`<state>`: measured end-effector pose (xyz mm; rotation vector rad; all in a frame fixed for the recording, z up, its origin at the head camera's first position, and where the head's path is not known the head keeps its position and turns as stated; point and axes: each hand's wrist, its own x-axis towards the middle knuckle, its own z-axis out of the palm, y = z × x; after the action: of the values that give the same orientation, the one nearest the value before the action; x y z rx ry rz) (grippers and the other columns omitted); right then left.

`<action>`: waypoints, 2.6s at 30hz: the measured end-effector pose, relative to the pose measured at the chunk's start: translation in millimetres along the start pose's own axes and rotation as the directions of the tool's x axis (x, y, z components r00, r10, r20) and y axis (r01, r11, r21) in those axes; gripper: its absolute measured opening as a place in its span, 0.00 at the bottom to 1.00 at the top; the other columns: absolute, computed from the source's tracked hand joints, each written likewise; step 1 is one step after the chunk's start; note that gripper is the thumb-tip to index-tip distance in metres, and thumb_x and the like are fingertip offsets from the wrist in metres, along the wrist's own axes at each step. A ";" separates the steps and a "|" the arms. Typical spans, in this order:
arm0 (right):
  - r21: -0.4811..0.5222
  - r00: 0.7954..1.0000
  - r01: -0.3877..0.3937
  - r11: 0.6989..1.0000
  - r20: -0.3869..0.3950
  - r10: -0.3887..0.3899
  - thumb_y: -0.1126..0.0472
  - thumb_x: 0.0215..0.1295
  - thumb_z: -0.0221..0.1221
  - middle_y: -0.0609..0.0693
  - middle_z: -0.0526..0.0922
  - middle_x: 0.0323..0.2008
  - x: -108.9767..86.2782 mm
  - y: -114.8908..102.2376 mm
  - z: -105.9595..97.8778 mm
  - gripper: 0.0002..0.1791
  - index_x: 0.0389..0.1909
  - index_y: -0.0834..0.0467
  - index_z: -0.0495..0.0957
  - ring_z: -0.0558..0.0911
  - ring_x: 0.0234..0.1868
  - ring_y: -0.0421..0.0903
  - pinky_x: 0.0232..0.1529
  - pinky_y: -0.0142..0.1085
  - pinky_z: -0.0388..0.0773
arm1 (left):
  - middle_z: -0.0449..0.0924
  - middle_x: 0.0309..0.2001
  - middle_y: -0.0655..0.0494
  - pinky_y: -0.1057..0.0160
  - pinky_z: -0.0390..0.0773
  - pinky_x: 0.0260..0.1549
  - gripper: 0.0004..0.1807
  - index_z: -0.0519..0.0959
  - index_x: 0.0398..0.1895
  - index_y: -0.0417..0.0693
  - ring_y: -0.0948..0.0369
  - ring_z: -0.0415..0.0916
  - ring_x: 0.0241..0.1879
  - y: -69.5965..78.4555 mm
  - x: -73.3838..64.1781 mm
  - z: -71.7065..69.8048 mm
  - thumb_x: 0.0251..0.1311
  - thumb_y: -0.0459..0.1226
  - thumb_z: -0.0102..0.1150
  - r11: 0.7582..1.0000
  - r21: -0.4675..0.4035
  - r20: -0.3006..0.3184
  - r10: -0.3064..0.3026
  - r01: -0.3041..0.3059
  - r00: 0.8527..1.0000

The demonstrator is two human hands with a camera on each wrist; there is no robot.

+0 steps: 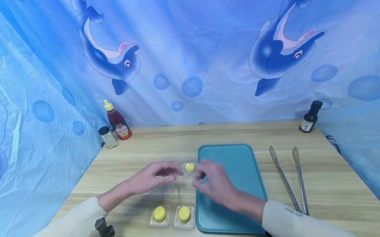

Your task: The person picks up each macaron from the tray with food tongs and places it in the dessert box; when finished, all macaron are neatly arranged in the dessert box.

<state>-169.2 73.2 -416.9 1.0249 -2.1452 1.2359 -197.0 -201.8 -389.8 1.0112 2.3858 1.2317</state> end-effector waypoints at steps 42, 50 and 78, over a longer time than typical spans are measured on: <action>-0.316 0.864 -0.033 0.948 0.467 0.186 0.40 0.55 0.78 0.48 0.85 0.53 -45.3 -26.6 3.5 0.39 0.62 0.59 0.82 0.84 0.51 0.43 0.53 0.42 0.86 | 0.78 0.62 0.70 0.59 0.80 0.61 0.41 0.75 0.66 0.60 0.69 0.75 0.60 -8.5 -41.8 40.5 0.52 0.62 0.79 0.839 0.489 0.084 0.229 -0.241 0.970; -0.363 0.846 -0.037 0.931 0.485 0.223 0.37 0.55 0.77 0.46 0.84 0.54 -48.4 -33.9 6.6 0.40 0.62 0.58 0.82 0.83 0.53 0.45 0.55 0.43 0.86 | 0.79 0.60 0.70 0.59 0.80 0.60 0.40 0.77 0.64 0.59 0.69 0.75 0.59 -8.7 -45.2 42.9 0.51 0.64 0.78 0.786 0.556 0.117 0.249 -0.271 0.961; -0.392 0.847 -0.091 0.915 0.452 0.278 0.41 0.51 0.80 0.48 0.84 0.51 -51.4 -50.5 11.8 0.40 0.61 0.59 0.82 0.83 0.49 0.45 0.50 0.41 0.87 | 0.79 0.60 0.70 0.59 0.79 0.62 0.40 0.76 0.64 0.59 0.70 0.75 0.60 1.6 -46.6 40.7 0.54 0.67 0.74 0.725 0.620 0.185 0.239 -0.302 0.953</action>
<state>-98.0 66.0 -431.5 1.0733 -2.7984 0.6402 -141.6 -208.7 -416.4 1.6196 2.7071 0.3720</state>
